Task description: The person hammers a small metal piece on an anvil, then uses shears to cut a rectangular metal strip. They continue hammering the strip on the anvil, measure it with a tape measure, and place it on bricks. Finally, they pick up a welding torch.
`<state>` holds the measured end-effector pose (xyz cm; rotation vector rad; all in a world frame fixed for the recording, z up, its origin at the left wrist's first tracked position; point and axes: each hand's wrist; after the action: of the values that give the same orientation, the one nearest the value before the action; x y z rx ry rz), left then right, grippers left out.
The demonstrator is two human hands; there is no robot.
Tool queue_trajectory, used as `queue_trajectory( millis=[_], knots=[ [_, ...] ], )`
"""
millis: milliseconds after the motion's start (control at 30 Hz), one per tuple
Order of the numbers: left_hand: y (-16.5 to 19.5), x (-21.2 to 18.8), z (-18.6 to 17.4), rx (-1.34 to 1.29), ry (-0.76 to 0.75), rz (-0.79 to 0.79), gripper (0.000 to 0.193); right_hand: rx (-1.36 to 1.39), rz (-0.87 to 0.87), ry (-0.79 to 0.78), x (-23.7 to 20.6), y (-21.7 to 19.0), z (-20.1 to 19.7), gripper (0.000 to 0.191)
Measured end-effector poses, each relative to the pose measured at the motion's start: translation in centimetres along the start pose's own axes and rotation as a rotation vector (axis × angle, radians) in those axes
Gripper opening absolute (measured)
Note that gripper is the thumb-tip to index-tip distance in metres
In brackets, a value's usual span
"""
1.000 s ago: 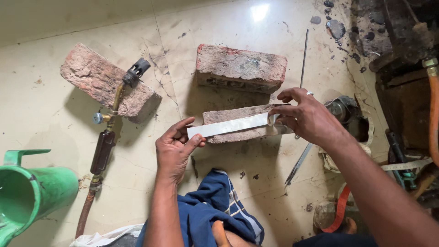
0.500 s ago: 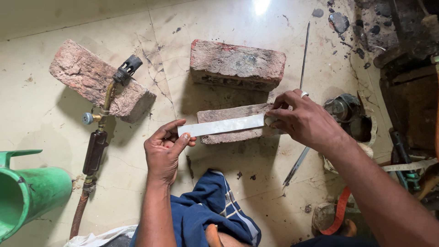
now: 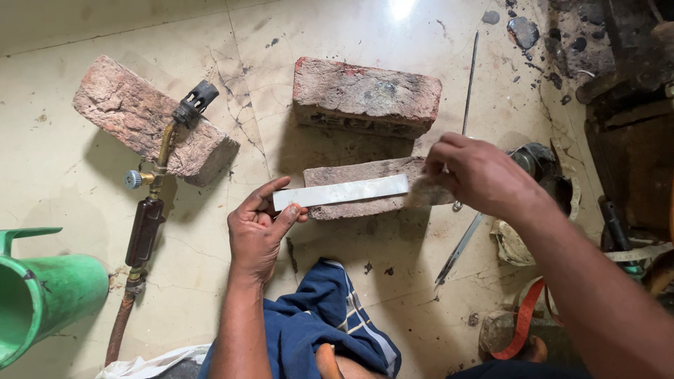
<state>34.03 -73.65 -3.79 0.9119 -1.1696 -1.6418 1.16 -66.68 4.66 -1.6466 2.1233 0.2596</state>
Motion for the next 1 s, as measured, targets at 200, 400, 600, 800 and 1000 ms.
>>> queue_trajectory(
  millis=[200, 400, 600, 800, 1000],
  knots=[
    [-0.3, 0.0, -0.1, 0.057, -0.007, 0.022, 0.049, 0.553, -0.035, 0.318, -1.4, 1.8, 1.7, 0.011],
    [-0.7, -0.1, 0.0, 0.034, -0.011, 0.043, 0.049, 0.704, -0.384, 0.556, -1.3, 2.3, 5.4, 0.021],
    [-0.9, 0.0, -0.1, 0.046, -0.005, 0.048, 0.050, 0.429, -0.347, 0.590, -1.8, 2.0, 6.1, 0.035],
    [-1.0, -0.1, -0.2, 0.030, -0.009, 0.039, 0.048, 0.369, -0.350, 0.561, -2.2, 1.4, 4.7, 0.025],
    [-1.4, -0.1, -0.8, -0.101, -0.017, 0.067, 0.031, 1.600, 0.116, 0.434, -2.4, 1.4, 3.8, 0.030]
  ],
)
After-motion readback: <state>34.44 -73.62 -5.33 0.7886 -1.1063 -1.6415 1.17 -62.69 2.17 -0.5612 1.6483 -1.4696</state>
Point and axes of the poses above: each hand's wrist, its own x-axis towards the middle knuckle, its own z-axis out of the palm, y = z × x, and after that the axes turned 8 degrees about z, right-handed
